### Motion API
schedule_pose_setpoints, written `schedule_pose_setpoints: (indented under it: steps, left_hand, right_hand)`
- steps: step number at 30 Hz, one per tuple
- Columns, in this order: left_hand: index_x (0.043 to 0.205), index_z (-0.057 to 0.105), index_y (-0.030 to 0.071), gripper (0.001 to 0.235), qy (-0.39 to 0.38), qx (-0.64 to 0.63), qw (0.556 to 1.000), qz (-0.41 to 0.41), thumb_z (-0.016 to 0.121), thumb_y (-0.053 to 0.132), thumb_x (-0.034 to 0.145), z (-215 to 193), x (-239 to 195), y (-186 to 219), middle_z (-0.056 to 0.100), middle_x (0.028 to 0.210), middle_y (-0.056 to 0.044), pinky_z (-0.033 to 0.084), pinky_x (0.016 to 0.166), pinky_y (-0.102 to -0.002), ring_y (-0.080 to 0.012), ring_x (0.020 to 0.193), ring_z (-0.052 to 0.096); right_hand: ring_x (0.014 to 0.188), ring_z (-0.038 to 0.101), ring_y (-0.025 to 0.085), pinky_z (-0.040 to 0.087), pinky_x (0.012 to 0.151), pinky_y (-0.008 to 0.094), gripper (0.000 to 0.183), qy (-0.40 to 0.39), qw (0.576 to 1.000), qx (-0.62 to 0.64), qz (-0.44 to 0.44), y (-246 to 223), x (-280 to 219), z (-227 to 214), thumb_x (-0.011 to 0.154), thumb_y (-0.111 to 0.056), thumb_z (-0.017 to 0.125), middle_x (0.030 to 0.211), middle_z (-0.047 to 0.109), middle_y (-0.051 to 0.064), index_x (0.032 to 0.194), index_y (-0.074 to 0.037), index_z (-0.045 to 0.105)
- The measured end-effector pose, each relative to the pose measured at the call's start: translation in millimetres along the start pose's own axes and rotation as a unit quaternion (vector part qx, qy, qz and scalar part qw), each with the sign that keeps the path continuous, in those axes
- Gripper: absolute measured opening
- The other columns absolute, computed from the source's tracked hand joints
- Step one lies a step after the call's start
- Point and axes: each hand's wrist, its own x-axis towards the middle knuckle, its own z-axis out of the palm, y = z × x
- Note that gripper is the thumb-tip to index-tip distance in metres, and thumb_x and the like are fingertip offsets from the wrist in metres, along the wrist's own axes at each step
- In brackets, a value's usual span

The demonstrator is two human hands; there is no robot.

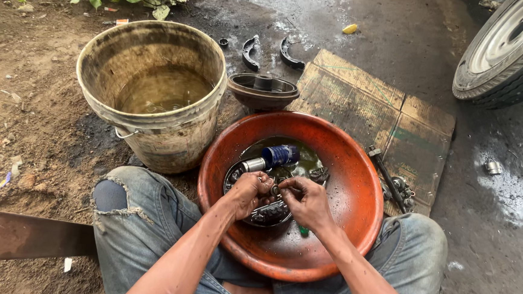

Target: The person sits on the ground and scrubs various mechanical parts in a red basin filled with dark liquid. They use a green-handled brush to clean the parts, occasionally dipping them into a nearby bucket of water.

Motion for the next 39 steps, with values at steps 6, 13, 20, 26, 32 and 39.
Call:
schedule_pose_setpoints:
  steps: [6,13,20,26,32,39]
  left_hand:
    - [0.082,0.049,0.011,0.021,-0.037,0.024,0.999,0.016,0.055,-0.008,0.089,-3.4,6.1,-8.7,0.059,0.08,-0.005,0.052,0.06,-0.036,-0.0223,0.068,0.058]
    - [0.086,0.056,0.008,0.015,-0.036,-0.034,0.998,0.029,0.054,-0.005,0.092,-5.7,7.3,-8.1,0.062,0.084,-0.006,0.054,0.064,-0.035,-0.0207,0.071,0.059]
    - [0.082,0.049,0.011,0.021,-0.042,0.016,0.998,0.033,0.058,-0.004,0.093,-5.6,12.5,1.5,0.06,0.08,-0.005,0.053,0.06,-0.035,-0.0201,0.069,0.059]
    - [0.081,0.048,0.011,0.025,-0.069,-0.009,0.997,0.033,0.059,-0.009,0.091,-8.8,6.8,-3.0,0.062,0.082,-0.006,0.055,0.061,-0.033,-0.0194,0.072,0.06]
    - [0.082,0.049,0.008,0.028,-0.026,0.046,0.997,0.053,0.049,-0.02,0.082,-1.2,5.5,-3.8,0.06,0.082,-0.009,0.058,0.062,-0.036,-0.0211,0.071,0.059]
    - [0.079,0.048,0.009,0.028,-0.039,-0.042,0.997,0.046,0.051,-0.018,0.086,0.1,0.9,-2.9,0.066,0.086,-0.008,0.058,0.065,-0.033,-0.0199,0.076,0.066]
  right_hand:
    - [0.083,0.073,0.018,0.06,0.074,0.033,0.013,0.026,0.989,-0.019,-0.146,5.4,-0.3,-2.5,0.088,-0.009,0.071,0.094,0.078,0.009,0.099,-0.008,0.078]
    - [0.071,0.074,0.009,0.064,0.066,0.026,0.016,0.028,0.977,0.184,0.108,0.8,-8.4,10.5,0.088,-0.003,0.068,0.082,0.079,0.007,0.102,-0.001,0.077]
    - [0.071,0.074,0.015,0.066,0.068,0.03,0.014,0.029,0.939,0.3,0.164,1.8,-6.4,18.6,0.091,0.001,0.067,0.083,0.078,0.01,0.103,0.002,0.074]
    - [0.072,0.074,0.016,0.065,0.07,0.032,0.015,0.036,0.921,0.332,0.199,-1.7,-7.0,20.0,0.092,0.001,0.065,0.085,0.076,0.009,0.105,0.0,0.072]
    - [0.075,0.073,0.016,0.063,0.068,0.03,0.015,0.015,0.999,0.014,-0.031,2.0,-7.8,15.3,0.092,0.001,0.064,0.09,0.076,0.009,0.103,-0.002,0.075]
    - [0.078,0.077,0.015,0.067,0.076,0.031,0.014,0.022,0.97,0.227,0.079,1.9,-7.9,15.2,0.092,0.002,0.064,0.086,0.079,0.009,0.102,-0.001,0.073]
